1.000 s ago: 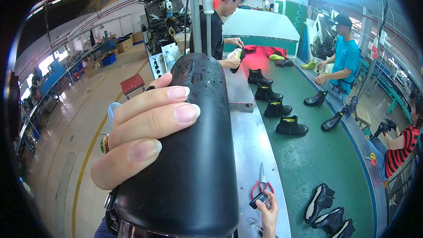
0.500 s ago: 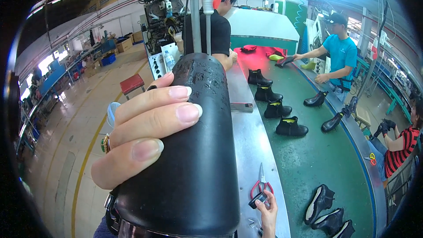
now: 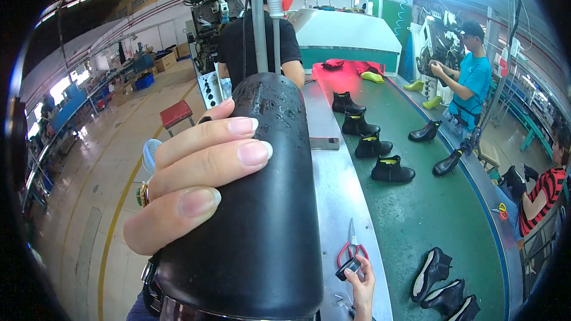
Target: Trim and inspect the upper part of a shoe during assembly.
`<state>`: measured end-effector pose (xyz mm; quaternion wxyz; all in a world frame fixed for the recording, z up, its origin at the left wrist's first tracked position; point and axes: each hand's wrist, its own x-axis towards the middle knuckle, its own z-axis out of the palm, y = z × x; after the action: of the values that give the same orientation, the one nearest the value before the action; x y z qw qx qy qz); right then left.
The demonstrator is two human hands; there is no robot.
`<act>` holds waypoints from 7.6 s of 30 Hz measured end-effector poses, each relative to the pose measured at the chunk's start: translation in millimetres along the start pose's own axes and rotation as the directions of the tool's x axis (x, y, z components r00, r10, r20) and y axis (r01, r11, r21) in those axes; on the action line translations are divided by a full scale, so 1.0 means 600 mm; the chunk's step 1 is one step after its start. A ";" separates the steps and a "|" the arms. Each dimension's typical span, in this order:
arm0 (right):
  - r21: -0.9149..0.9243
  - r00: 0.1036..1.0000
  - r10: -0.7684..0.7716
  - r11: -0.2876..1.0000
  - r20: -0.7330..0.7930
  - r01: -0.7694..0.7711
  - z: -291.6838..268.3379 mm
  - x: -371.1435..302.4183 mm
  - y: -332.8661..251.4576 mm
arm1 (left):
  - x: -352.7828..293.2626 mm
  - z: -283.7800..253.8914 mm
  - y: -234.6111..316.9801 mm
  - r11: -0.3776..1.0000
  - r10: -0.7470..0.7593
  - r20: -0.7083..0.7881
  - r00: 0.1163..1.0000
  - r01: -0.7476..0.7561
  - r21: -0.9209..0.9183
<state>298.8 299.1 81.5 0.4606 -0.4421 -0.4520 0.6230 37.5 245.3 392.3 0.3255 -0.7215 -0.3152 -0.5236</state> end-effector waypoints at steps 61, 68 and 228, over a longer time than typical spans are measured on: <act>-0.854 0.912 0.229 -0.330 0.341 0.402 0.158 0.335 -0.281 | -0.527 0.448 -0.061 0.152 -0.721 0.607 0.335 0.930 -0.334; -0.752 0.789 0.099 -0.250 0.607 0.610 0.161 0.329 -0.283 | -0.548 0.464 -0.060 0.168 -0.710 0.610 0.352 0.926 -0.339; 0.264 0.999 -0.031 0.964 -0.017 0.034 -0.011 0.096 -0.040 | -0.267 0.105 0.044 -0.381 -0.286 0.696 0.659 0.588 -0.713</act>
<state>298.8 360.0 95.5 0.5284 -0.3734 -0.3692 0.6671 52.9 261.9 219.3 -0.5898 -0.5598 -0.1128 -0.5710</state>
